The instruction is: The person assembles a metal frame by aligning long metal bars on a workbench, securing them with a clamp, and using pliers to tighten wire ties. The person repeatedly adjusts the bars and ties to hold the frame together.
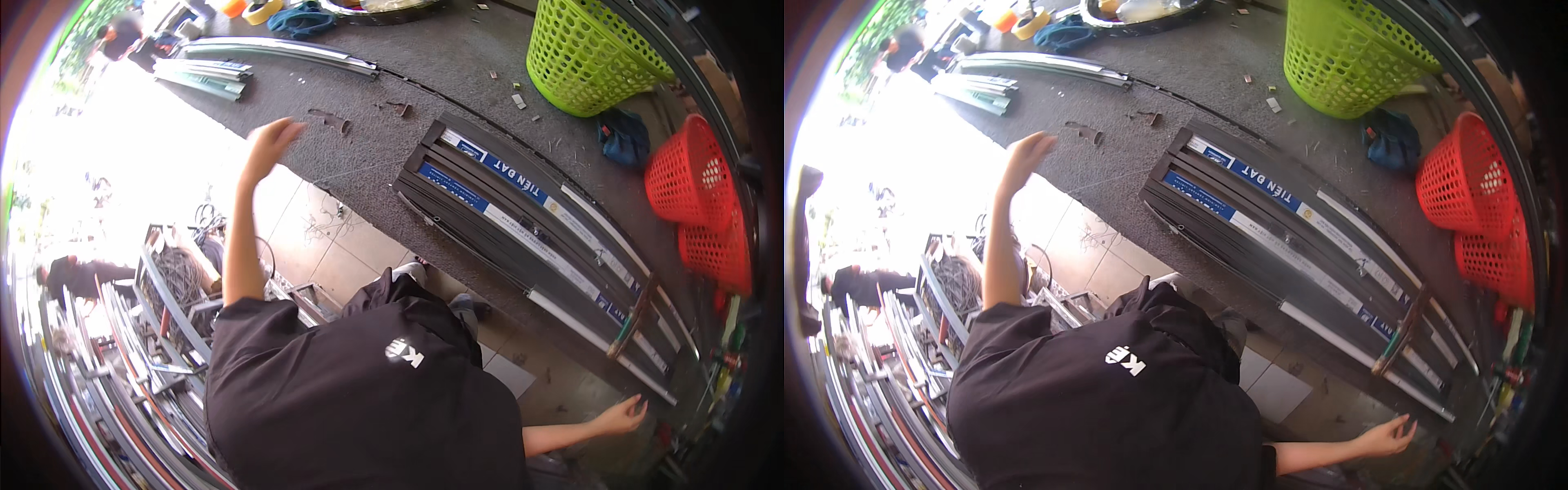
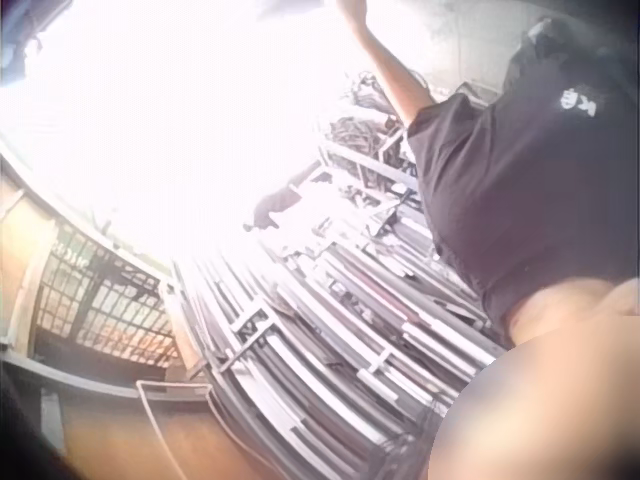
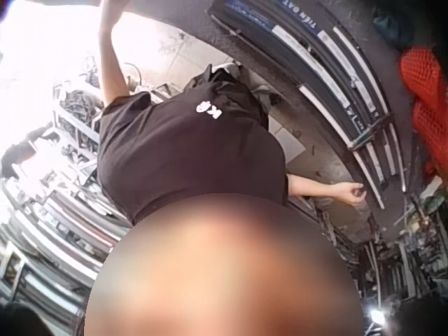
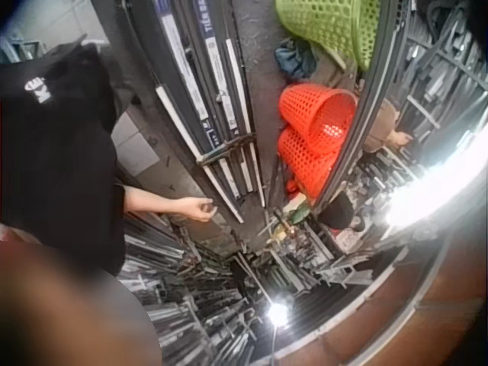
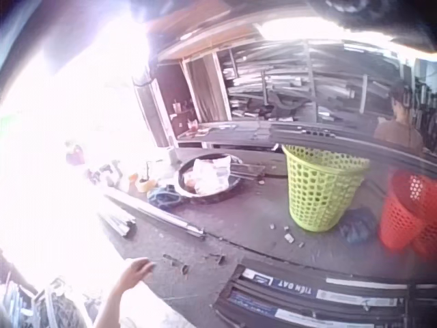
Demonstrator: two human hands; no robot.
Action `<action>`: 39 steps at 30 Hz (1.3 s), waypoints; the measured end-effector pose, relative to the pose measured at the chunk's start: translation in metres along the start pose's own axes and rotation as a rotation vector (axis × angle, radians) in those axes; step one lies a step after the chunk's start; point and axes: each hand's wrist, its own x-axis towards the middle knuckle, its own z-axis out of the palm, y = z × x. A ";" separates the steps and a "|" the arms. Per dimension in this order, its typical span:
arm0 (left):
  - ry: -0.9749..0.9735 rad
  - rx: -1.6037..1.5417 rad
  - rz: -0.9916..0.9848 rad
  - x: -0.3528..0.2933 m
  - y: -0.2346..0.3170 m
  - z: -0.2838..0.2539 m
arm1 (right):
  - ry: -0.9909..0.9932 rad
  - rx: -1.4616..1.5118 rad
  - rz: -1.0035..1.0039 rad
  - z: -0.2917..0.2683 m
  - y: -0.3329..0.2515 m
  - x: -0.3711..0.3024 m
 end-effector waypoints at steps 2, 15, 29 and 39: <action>0.266 -0.098 -0.080 -0.040 -0.082 -0.046 | -0.002 0.105 -0.014 -0.022 -0.036 -0.014; -1.179 -1.319 -0.268 -0.156 0.189 0.148 | -1.726 1.134 -0.717 -0.074 -0.263 -0.208; 0.078 -1.291 -0.542 -0.117 0.088 -0.008 | -0.309 2.330 0.684 -0.089 0.062 -0.103; -0.034 0.117 0.546 -0.082 0.178 -0.125 | -0.245 0.713 0.057 -0.304 -0.017 -0.012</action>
